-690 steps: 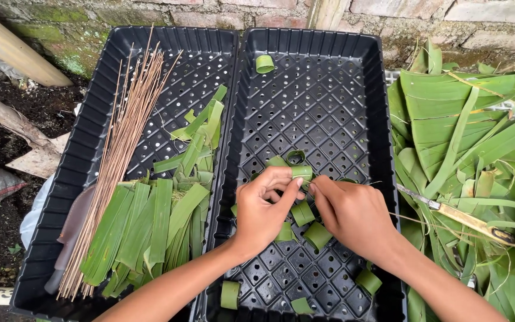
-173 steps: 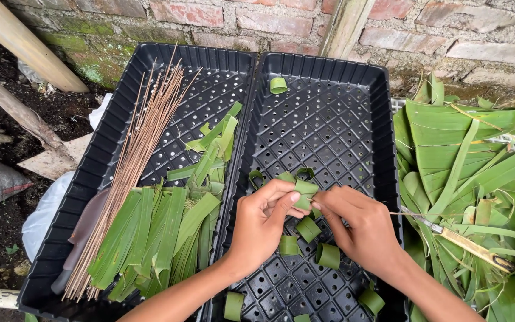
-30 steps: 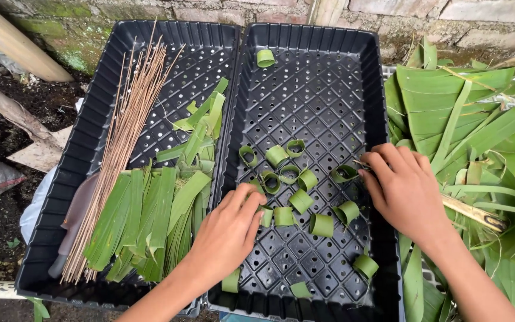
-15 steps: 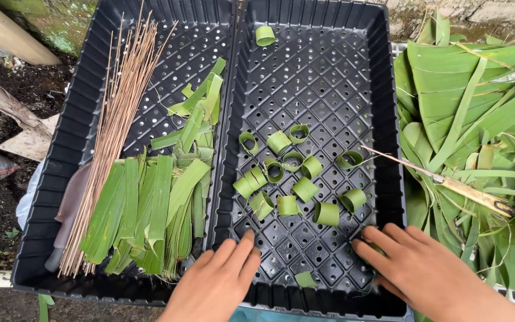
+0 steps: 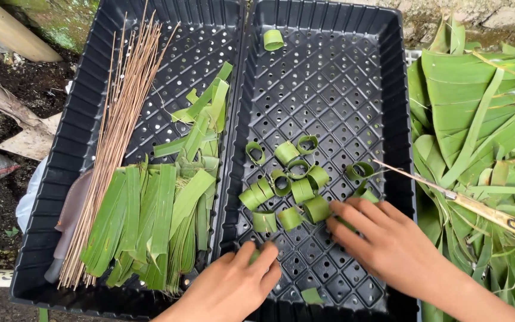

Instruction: Folding and rolling green leaf strips into small cylinders and organizing them in a tray.

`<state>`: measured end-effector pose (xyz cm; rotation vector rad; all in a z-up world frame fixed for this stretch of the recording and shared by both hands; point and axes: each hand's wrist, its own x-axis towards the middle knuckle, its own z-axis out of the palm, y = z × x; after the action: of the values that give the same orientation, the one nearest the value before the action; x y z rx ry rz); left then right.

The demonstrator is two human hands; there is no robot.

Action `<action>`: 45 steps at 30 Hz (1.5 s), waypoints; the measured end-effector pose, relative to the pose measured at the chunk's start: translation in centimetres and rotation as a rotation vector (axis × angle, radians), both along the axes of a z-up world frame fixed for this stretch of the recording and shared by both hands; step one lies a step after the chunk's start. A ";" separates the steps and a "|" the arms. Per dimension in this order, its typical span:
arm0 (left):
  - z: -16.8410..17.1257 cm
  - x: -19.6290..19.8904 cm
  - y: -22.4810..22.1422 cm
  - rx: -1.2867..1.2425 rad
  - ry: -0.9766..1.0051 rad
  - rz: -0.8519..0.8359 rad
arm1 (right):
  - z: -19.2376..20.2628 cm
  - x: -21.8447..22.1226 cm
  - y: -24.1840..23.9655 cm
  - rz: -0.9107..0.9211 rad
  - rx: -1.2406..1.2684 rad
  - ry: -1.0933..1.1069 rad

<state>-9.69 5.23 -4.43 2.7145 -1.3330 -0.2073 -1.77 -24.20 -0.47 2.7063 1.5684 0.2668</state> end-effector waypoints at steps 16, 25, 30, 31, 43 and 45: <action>1.7 6.7 -2.1 0.255 -0.312 0.009 | -1.7 4.0 2.9 0.231 -0.067 0.125; 1.1 7.0 -1.2 0.238 -0.286 0.158 | -0.7 0.5 -2.7 -0.255 -0.264 0.021; 0.3 8.6 -2.6 0.247 -0.302 0.188 | -2.8 1.6 -1.2 -0.283 -0.155 0.194; 0.3 9.3 -2.6 0.249 -0.307 0.185 | -2.2 2.3 -0.3 -0.286 -0.151 0.191; 0.1 16.8 -1.6 0.008 -0.497 0.163 | -2.0 10.2 5.7 -0.395 -0.143 0.059; 0.1 18.3 -1.7 0.004 -0.470 0.160 | -1.7 11.6 5.9 -0.447 -0.157 0.062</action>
<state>8.59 3.58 -4.29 2.9685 -1.1884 0.4696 9.86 -18.29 -2.20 2.8582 0.9048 0.0516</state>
